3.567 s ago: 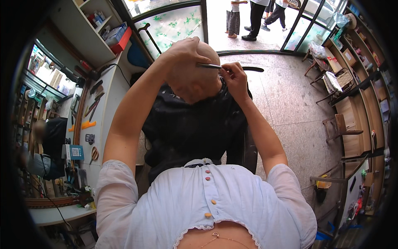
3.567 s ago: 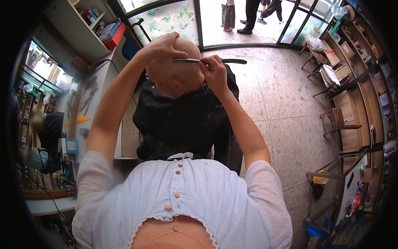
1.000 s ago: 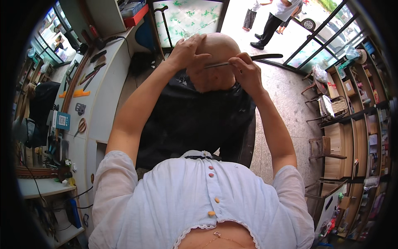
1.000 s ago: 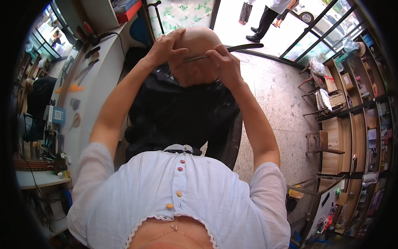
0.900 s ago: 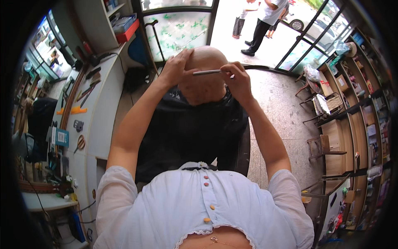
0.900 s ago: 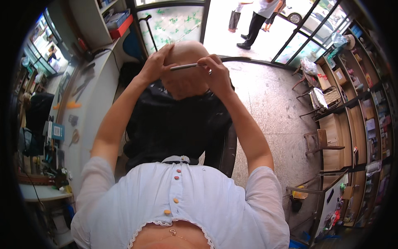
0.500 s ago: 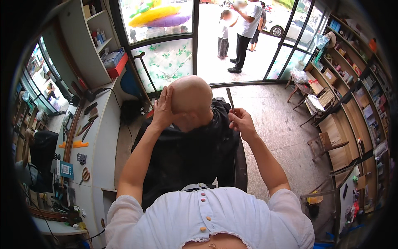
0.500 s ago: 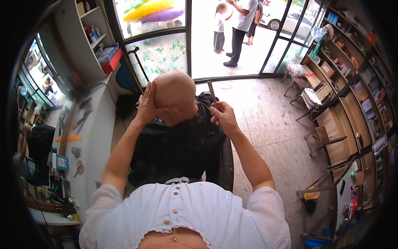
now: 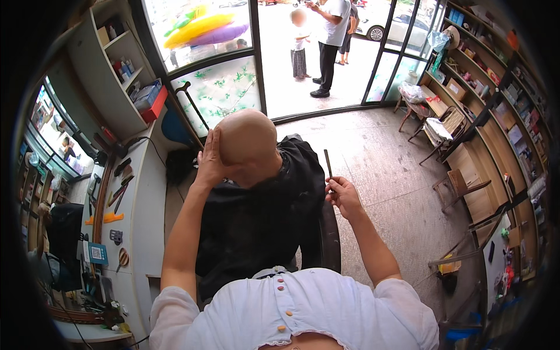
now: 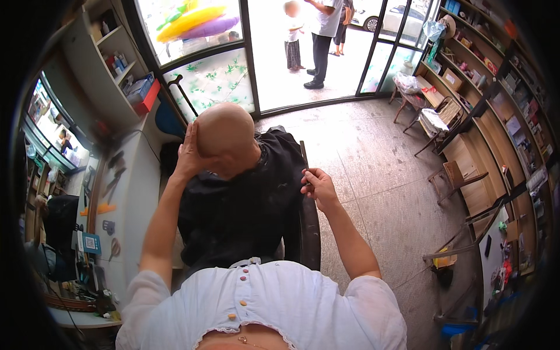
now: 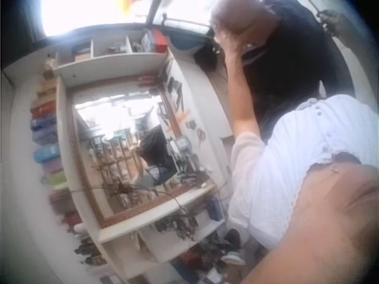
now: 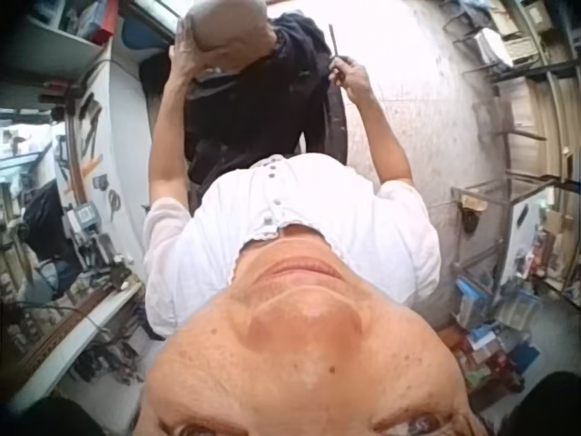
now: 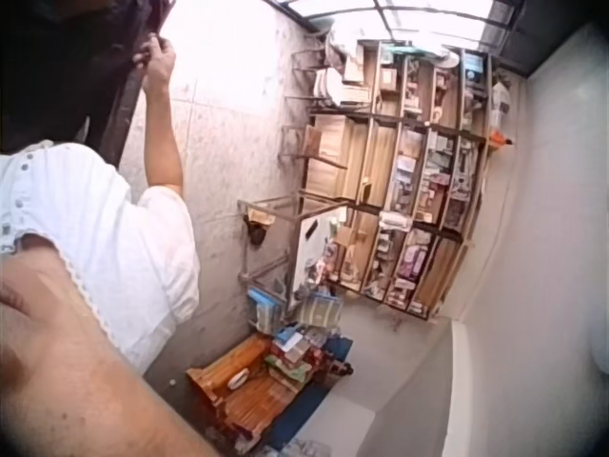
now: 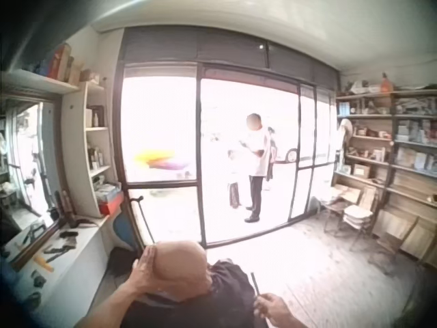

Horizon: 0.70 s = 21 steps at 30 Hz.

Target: The person uses a straight razor to shave the head of a seated client wearing a black cape. The barber repeatedly strokes the scalp, wipes the blade, and adjusts the client's head to ensure an even shave.

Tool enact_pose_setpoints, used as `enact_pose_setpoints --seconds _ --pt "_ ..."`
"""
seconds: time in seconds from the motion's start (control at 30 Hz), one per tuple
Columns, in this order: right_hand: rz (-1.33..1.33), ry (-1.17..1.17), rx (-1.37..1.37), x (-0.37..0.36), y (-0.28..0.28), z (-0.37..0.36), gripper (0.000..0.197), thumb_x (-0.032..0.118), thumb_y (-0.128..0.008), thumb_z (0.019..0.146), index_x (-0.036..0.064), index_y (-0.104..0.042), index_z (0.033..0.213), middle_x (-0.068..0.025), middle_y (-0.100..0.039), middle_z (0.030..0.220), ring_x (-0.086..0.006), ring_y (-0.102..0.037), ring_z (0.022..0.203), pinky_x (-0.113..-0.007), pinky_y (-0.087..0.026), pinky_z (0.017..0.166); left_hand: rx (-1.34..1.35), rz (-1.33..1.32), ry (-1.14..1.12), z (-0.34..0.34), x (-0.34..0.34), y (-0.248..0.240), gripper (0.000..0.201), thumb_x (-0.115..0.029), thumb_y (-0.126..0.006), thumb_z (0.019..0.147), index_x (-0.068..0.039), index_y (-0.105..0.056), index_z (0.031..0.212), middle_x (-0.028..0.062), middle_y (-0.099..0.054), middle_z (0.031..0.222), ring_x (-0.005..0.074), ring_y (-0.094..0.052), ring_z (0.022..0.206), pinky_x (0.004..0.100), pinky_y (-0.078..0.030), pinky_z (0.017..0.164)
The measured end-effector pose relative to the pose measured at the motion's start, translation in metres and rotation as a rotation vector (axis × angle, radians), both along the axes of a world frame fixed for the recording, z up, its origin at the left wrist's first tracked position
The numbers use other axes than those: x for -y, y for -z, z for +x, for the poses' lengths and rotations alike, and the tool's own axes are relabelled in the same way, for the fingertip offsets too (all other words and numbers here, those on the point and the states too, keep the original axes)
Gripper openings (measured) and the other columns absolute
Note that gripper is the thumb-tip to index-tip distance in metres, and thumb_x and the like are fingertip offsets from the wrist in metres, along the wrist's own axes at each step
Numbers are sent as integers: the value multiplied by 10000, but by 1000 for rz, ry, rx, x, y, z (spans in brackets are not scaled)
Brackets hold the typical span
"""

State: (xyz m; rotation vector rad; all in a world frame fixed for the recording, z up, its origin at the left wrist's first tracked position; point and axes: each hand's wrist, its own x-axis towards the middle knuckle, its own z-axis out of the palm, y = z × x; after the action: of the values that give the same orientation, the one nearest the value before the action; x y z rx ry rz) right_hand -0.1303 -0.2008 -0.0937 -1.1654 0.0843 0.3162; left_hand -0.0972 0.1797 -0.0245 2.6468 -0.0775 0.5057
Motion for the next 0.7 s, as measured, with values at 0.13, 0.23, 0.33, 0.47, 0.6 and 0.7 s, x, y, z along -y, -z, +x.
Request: enact_pose_setpoints --seconds 0.13,0.23,0.33,0.47,0.6,0.7 --pt "56 66 -15 5 6 -23 123 166 -532 946 65 -553 1013 -24 -599 757 -106 -594 532 -191 -406 434 21 -23 29 1 -1 2 1275 -475 -844 516 -236 -55 1488 119 -151 1529 317 -189 1401 633 -223 1028" --pt "74 154 -11 13 6 -48 114 158 -530 945 64 -552 1005 -23 -599 746 -105 -597 533 -194 -409 432 75 -49 79 6 0 10 1203 -407 -827 559 -185 -91 1485 167 -187 1511 350 -226 1381 565 -258 1048" --pt "38 246 -28 22 11 -76 119 164 -533 941 64 -552 1003 -25 -602 757 -95 -597 528 -187 -409 424 78 -199 142 7 -1 13 1149 -379 -817 575 -125 -147 1473 200 -253 1477 377 -278 1351 430 -281 1083" --pt "42 362 -65 23 21 -120 147 176 -548 932 57 -548 1017 -30 -607 765 -99 -600 520 -189 -407 417 199 -118 235 20 -30 33 1119 -357 -812 604 -72 -158 1467 207 -234 1480 362 -240 1368 411 -244 1109" --pt "13 487 -84 23 19 -169 164 184 -550 930 41 -537 1011 -44 -605 758 -110 -601 514 -200 -401 395 229 -66 283 31 -19 28 1117 -363 -809 629 -73 -137 1472 237 -189 1483 376 -189 1380 436 -214 1119" --pt "22 571 -76 18 16 -208 154 184 -545 932 45 -536 999 -39 -597 773 -115 -600 515 -204 -398 394 287 -34 275 43 -19 36 1149 -398 -821 608 -73 -135 1471 244 -197 1477 392 -192 1373 457 -219 1115"
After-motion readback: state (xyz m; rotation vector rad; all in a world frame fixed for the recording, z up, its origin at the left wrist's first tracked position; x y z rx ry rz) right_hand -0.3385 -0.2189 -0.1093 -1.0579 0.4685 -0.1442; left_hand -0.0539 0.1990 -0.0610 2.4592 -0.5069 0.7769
